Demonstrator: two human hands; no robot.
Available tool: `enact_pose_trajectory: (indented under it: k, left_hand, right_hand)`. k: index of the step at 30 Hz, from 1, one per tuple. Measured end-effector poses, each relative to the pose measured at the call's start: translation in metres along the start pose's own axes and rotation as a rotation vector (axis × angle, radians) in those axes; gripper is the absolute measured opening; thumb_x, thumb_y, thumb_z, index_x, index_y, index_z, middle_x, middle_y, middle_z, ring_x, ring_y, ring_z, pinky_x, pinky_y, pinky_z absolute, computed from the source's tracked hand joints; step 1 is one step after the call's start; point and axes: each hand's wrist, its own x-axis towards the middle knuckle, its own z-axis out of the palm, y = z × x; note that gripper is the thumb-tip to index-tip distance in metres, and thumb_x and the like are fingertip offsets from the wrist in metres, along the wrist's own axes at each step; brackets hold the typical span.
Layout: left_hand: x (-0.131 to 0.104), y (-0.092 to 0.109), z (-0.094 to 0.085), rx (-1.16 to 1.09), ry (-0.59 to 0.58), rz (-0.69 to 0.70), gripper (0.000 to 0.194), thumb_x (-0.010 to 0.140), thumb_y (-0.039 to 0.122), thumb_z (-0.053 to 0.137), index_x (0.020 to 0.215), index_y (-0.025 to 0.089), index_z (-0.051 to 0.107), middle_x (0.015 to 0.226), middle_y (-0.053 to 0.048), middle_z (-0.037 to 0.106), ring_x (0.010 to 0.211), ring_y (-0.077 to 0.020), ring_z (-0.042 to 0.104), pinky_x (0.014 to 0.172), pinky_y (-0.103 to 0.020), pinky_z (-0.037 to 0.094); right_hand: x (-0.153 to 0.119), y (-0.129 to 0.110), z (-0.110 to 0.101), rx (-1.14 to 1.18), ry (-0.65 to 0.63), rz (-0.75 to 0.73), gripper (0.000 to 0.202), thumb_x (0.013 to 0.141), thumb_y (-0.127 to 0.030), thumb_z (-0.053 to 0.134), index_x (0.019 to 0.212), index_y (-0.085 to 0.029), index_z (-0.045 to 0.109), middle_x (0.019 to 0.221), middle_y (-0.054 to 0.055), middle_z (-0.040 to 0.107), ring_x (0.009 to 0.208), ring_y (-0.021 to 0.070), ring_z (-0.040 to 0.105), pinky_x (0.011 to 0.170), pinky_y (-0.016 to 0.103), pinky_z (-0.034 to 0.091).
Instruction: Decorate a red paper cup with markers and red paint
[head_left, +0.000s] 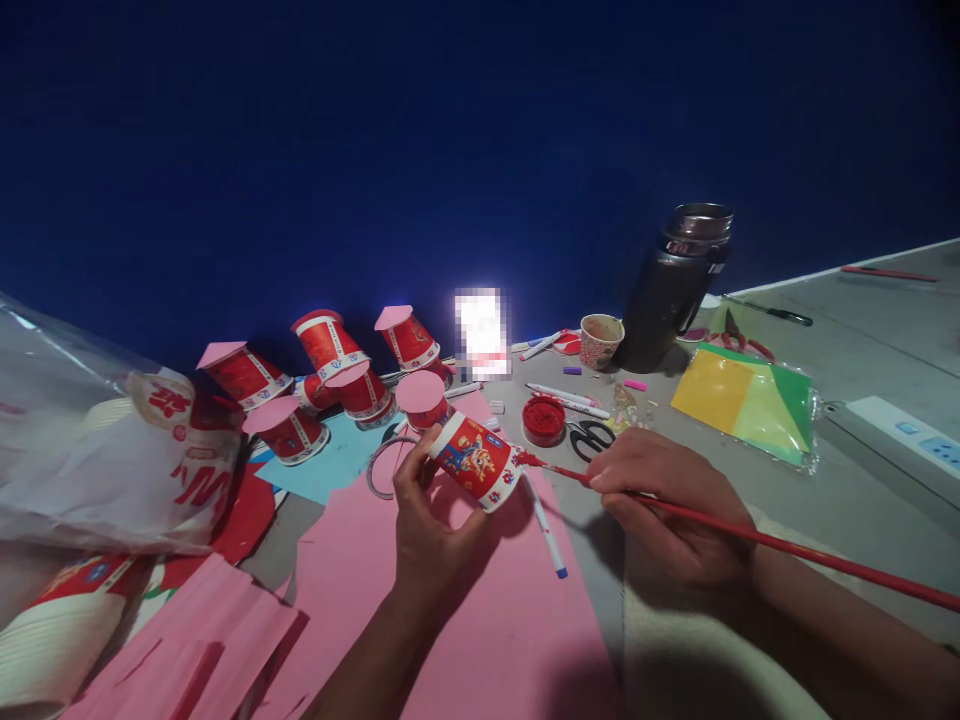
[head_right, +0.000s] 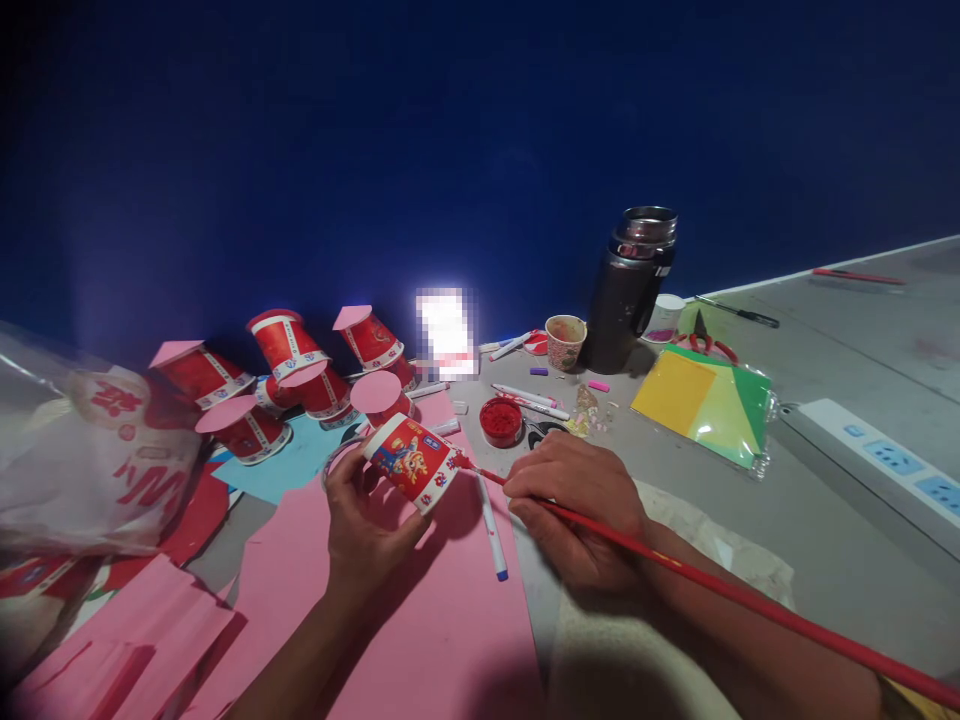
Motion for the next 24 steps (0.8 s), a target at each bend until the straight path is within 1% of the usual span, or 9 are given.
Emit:
enact_pose_trajectory:
  k: [3, 6, 8, 11, 14, 17, 19, 21, 24]
  left_hand:
    - [0.001, 0.005, 0.002, -0.086, 0.004, -0.109, 0.084, 0.069, 0.025, 0.089, 0.143, 0.029, 0.050, 0.141, -0.013, 0.061, 0.124, -0.0310, 0.070, 0.099, -0.047, 0.064]
    - [0.005, 0.010, 0.002, -0.286, 0.020, -0.314, 0.083, 0.064, 0.028, 0.090, 0.137, 0.029, 0.051, 0.136, -0.011, 0.064, 0.122, -0.0315, 0.071, 0.097, -0.046, 0.064]
    - [0.008, 0.013, 0.000, -0.444, 0.005, -0.461, 0.084, 0.061, 0.029, 0.092, 0.135, 0.031, 0.051, 0.140, -0.010, 0.064, 0.124, -0.0318, 0.070, 0.096, -0.044, 0.064]
    - [0.011, 0.017, -0.007, -0.665, -0.091, -0.696, 0.081, 0.063, 0.032, 0.090, 0.136, 0.031, 0.054, 0.143, -0.009, 0.066, 0.128, -0.0321, 0.068, 0.100, -0.045, 0.061]
    - [0.009, 0.020, -0.014, -0.916, -0.259, -0.890, 0.076, 0.063, 0.034, 0.084, 0.135, 0.022, 0.061, 0.130, -0.015, 0.074, 0.124, -0.0358, 0.069, 0.100, -0.049, 0.058]
    - [0.007, 0.020, -0.017, -1.164, -0.400, -0.963, 0.066, 0.064, 0.039, 0.076, 0.126, 0.015, 0.070, 0.123, -0.019, 0.078, 0.114, -0.0400, 0.073, 0.094, -0.053, 0.057]
    - [0.006, 0.018, -0.017, -1.282, -0.465, -0.982, 0.062, 0.068, 0.046, 0.073, 0.120, 0.013, 0.074, 0.118, -0.020, 0.080, 0.101, -0.0387, 0.076, 0.091, -0.053, 0.056]
    - [0.004, 0.016, -0.016, -1.355, -0.508, -1.019, 0.064, 0.073, 0.056, 0.074, 0.117, 0.010, 0.077, 0.111, -0.021, 0.082, 0.092, -0.0359, 0.077, 0.089, -0.050, 0.056]
    - [0.001, 0.011, -0.012, -1.419, -0.556, -1.097, 0.072, 0.084, 0.070, 0.069, 0.117, 0.006, 0.077, 0.108, -0.022, 0.083, 0.090, -0.0346, 0.079, 0.089, -0.047, 0.056]
  right_hand:
    - [-0.004, 0.002, 0.001, 0.029, 0.092, 0.040, 0.027, 0.090, -0.004, 0.063, 0.107, -0.024, 0.071, 0.088, 0.004, 0.078, 0.078, 0.0201, 0.073, 0.070, 0.035, 0.057]
    - [-0.008, 0.004, 0.000, 0.049, 0.183, 0.093, 0.027, 0.092, -0.005, 0.065, 0.108, -0.025, 0.074, 0.090, 0.004, 0.077, 0.082, 0.0209, 0.073, 0.074, 0.036, 0.058]
    - [-0.010, 0.006, 0.000, 0.053, 0.210, 0.116, 0.026, 0.094, -0.006, 0.066, 0.108, -0.026, 0.076, 0.090, 0.004, 0.078, 0.083, 0.0217, 0.074, 0.075, 0.037, 0.059]
    - [-0.013, 0.006, 0.001, 0.097, 0.249, 0.179, 0.025, 0.097, -0.010, 0.067, 0.109, -0.029, 0.078, 0.090, 0.004, 0.079, 0.083, 0.0229, 0.074, 0.076, 0.038, 0.060]
    - [-0.015, 0.005, 0.002, 0.187, 0.343, 0.342, 0.019, 0.100, -0.015, 0.066, 0.105, -0.029, 0.079, 0.091, 0.004, 0.079, 0.080, 0.0217, 0.076, 0.071, 0.034, 0.062]
    - [-0.015, 0.002, 0.003, 0.239, 0.437, 0.529, 0.012, 0.098, -0.019, 0.072, 0.097, -0.028, 0.080, 0.092, 0.003, 0.079, 0.074, 0.0184, 0.077, 0.061, 0.026, 0.061]
    - [-0.015, 0.001, 0.002, 0.265, 0.452, 0.609, 0.007, 0.096, -0.022, 0.076, 0.094, -0.027, 0.081, 0.090, 0.003, 0.078, 0.072, 0.0172, 0.078, 0.060, 0.023, 0.061]
    - [-0.015, 0.000, 0.002, 0.305, 0.434, 0.639, 0.004, 0.095, -0.025, 0.079, 0.093, -0.027, 0.082, 0.090, 0.004, 0.079, 0.072, 0.0172, 0.078, 0.061, 0.022, 0.062]
    - [-0.016, 0.001, 0.002, 0.373, 0.423, 0.656, 0.003, 0.094, -0.029, 0.081, 0.093, -0.027, 0.083, 0.094, 0.006, 0.080, 0.074, 0.0173, 0.079, 0.061, 0.021, 0.062]
